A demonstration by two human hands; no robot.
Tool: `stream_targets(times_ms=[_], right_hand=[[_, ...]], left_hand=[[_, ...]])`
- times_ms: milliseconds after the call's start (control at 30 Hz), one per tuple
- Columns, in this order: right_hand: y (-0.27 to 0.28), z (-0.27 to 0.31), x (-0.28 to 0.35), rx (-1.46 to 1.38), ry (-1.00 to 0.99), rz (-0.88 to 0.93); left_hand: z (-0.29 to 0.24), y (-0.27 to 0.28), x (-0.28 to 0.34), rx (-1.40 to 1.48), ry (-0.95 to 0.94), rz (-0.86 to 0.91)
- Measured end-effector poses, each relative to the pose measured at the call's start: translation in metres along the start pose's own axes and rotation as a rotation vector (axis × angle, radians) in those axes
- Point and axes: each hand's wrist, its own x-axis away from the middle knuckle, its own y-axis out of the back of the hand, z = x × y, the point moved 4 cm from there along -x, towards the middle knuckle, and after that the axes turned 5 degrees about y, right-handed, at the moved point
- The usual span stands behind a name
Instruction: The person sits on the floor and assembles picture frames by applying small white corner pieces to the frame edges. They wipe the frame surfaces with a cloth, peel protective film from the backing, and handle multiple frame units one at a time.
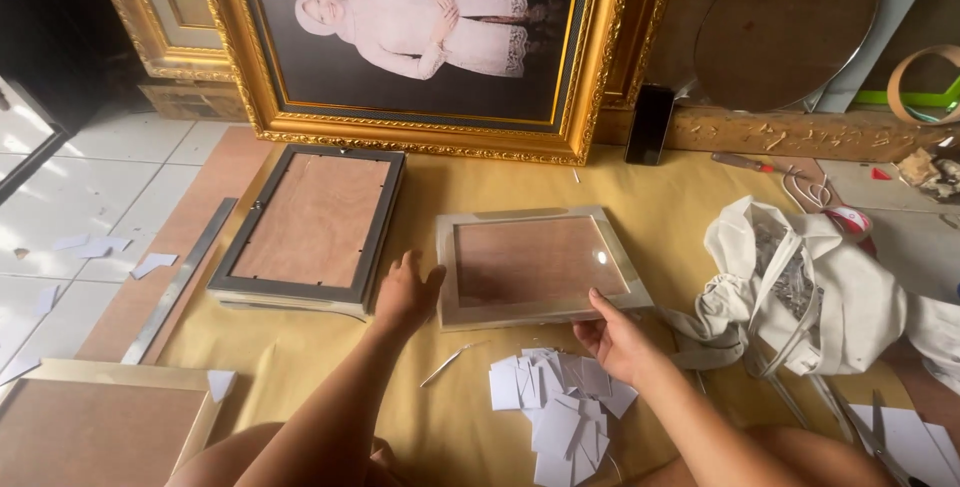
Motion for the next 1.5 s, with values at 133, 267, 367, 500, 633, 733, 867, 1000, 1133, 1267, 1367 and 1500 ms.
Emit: stream_targets(times_ms=[133, 267, 367, 500, 633, 733, 867, 1000, 1133, 1267, 1367, 1500], right_hand=[[0.008, -0.005, -0.009, -0.063, -0.111, 0.019], [-0.015, 0.013, 0.016, -0.086, -0.128, 0.047], [-0.021, 0.017, 0.029, 0.063, -0.203, 0.102], [-0.002, 0.014, 0.021, 0.280, -0.206, 0.080], [0.013, 0.022, 0.016, 0.796, -0.092, -0.012], [0.003, 0.048, 0.030, 1.191, 0.118, -0.075], [-0.038, 0.098, 0.072, 1.673, 0.396, 0.046], [-0.018, 0.093, 0.044, 1.740, 0.682, 0.186], [-0.005, 0.076, 0.038, 1.964, 0.805, 0.115], [-0.010, 0.077, 0.030, 1.931, 0.832, 0.085], [-0.007, 0.076, 0.025, 1.902, 0.813, 0.095], [0.002, 0.075, 0.011, 1.895, 0.803, 0.109]], left_hand=[[-0.077, 0.002, 0.072, -0.485, -0.378, -0.009], [-0.093, -0.033, 0.094, -0.690, -0.714, 0.093], [-0.070, -0.058, 0.073, -0.935, -0.846, 0.000], [-0.058, -0.055, 0.070, -0.962, -0.923, -0.021], [-0.039, -0.066, 0.048, -0.871, -0.909, -0.069], [-0.031, -0.072, 0.037, -0.840, -0.872, -0.063], [-0.044, -0.055, 0.056, -0.845, -0.709, 0.015], [-0.046, -0.051, 0.043, -0.782, -0.657, 0.069], [-0.037, -0.049, 0.036, -0.620, -0.554, 0.112], [-0.042, -0.041, 0.040, -0.566, -0.585, 0.076], [-0.038, -0.039, 0.037, -0.570, -0.561, 0.031], [-0.031, -0.039, 0.031, -0.545, -0.530, 0.041]])
